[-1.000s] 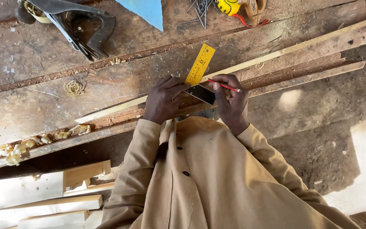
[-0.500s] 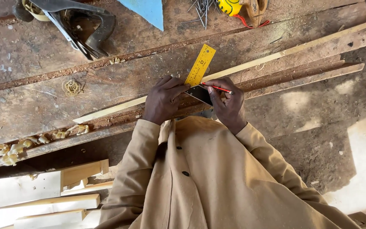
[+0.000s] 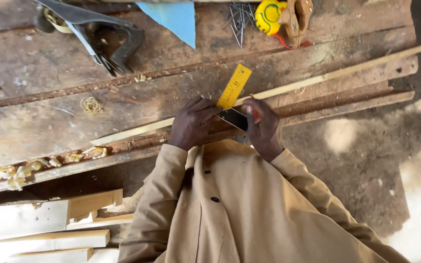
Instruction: The person measures a thin wooden strip using a square ruler and marks it with a pencil before cutting it with a hand saw.
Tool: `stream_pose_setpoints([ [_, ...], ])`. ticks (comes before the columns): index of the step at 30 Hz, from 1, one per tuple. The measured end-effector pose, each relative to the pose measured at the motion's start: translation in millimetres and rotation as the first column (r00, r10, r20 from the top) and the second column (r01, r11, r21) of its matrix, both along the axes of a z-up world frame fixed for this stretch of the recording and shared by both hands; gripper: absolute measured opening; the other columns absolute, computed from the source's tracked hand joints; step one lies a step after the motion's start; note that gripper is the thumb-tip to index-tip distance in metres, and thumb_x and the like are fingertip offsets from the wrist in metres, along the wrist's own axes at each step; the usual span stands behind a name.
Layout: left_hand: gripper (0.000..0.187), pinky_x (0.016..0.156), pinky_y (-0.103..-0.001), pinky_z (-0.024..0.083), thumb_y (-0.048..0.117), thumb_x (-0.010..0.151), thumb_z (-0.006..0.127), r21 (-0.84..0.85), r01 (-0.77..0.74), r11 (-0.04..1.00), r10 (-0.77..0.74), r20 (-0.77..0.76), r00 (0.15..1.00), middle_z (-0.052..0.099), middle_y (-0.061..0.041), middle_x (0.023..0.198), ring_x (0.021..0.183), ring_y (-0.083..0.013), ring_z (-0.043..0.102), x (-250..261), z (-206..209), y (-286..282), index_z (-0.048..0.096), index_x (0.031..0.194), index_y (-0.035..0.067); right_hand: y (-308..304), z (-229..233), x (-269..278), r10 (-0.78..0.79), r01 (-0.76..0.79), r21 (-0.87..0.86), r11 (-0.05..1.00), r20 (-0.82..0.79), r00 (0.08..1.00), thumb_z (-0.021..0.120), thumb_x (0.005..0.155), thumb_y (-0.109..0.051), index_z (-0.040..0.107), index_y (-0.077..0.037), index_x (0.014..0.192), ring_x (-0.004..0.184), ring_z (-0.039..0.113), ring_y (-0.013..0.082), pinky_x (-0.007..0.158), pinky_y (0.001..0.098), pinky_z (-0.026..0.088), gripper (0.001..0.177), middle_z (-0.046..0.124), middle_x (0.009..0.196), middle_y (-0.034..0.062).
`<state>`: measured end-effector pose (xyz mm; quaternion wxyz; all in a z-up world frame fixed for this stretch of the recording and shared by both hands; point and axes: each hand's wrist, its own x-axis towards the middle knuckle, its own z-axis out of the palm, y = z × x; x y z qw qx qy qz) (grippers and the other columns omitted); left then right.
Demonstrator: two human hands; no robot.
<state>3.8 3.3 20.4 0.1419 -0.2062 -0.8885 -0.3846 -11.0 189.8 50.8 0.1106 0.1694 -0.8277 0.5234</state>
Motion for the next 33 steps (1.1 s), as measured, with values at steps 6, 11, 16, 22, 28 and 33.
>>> stream_pose_setpoints([
  [6,0.023,0.071,-0.039,0.048,0.024,0.085,0.06,0.026,-0.049,0.998,0.048,0.047,0.998,0.057,-0.007,0.088,0.082,-0.0298,0.056,-6,-15,3,0.061,0.103,0.011,-2,-1,-9,0.017,-0.018,0.265,0.964,0.008,1.0,0.04,0.091,-0.006,0.054,-0.008,0.1,0.069,0.061,0.0413,0.059,0.0465,0.049,0.017,0.056,0.072,0.019],
  [11,0.024,0.065,-0.038,0.051,0.024,0.076,0.064,-0.041,-0.179,0.983,0.182,0.093,0.979,0.055,-0.003,0.082,0.08,-0.0266,0.058,-3,-9,7,0.059,0.099,0.016,-26,20,-64,0.015,-0.019,0.124,0.992,0.036,0.999,0.044,0.08,0.003,0.046,-0.006,0.096,0.065,0.058,0.0464,0.056,0.0513,0.045,0.019,0.055,0.07,0.0227],
  [16,0.025,0.064,-0.037,0.05,0.022,0.071,0.065,-0.145,-0.147,0.978,0.154,0.037,0.987,0.056,-0.005,0.081,0.081,-0.026,0.056,0,-11,11,0.062,0.094,0.013,-53,5,-105,0.154,-0.15,0.179,0.972,-0.011,0.988,0.047,0.072,0.011,0.043,-0.006,0.117,0.086,0.055,0.051,0.072,0.0532,0.048,0.048,0.054,0.093,0.0305],
  [22,0.023,0.068,-0.036,0.05,0.019,0.071,0.062,-0.174,-0.137,0.975,0.153,0.083,0.985,0.056,-0.004,0.081,0.081,-0.0256,0.055,-3,-21,14,0.063,0.093,0.013,5,-36,-158,-0.083,0.41,0.647,0.644,-0.473,0.877,0.061,0.074,-0.004,0.042,-0.006,0.126,0.103,0.051,0.0349,0.087,0.042,0.045,0.055,0.046,0.115,0.0214],
  [28,0.019,0.066,-0.038,0.048,0.014,0.071,0.061,-0.268,0.014,0.963,0.014,0.102,0.995,0.054,-0.008,0.079,0.079,-0.0291,0.055,-42,-15,56,0.06,0.089,0.008,74,-25,-187,-0.027,-0.009,0.388,0.922,0.087,0.996,0.058,0.081,-0.004,0.02,-0.013,0.142,0.105,0.052,0.0447,0.085,0.0514,0.047,0.072,0.049,0.115,0.0266],
  [33,0.023,0.066,-0.039,0.049,0.021,0.076,0.057,-0.342,0.311,0.887,-0.261,0.186,0.947,0.052,-0.011,0.084,0.082,-0.0325,0.056,-99,5,82,0.056,0.092,0.005,111,8,-183,-0.151,0.134,0.393,0.91,0.013,0.988,0.058,0.078,-0.009,0.026,-0.004,0.138,0.098,0.051,0.0532,0.08,0.0618,0.041,0.068,0.048,0.114,0.033],
])
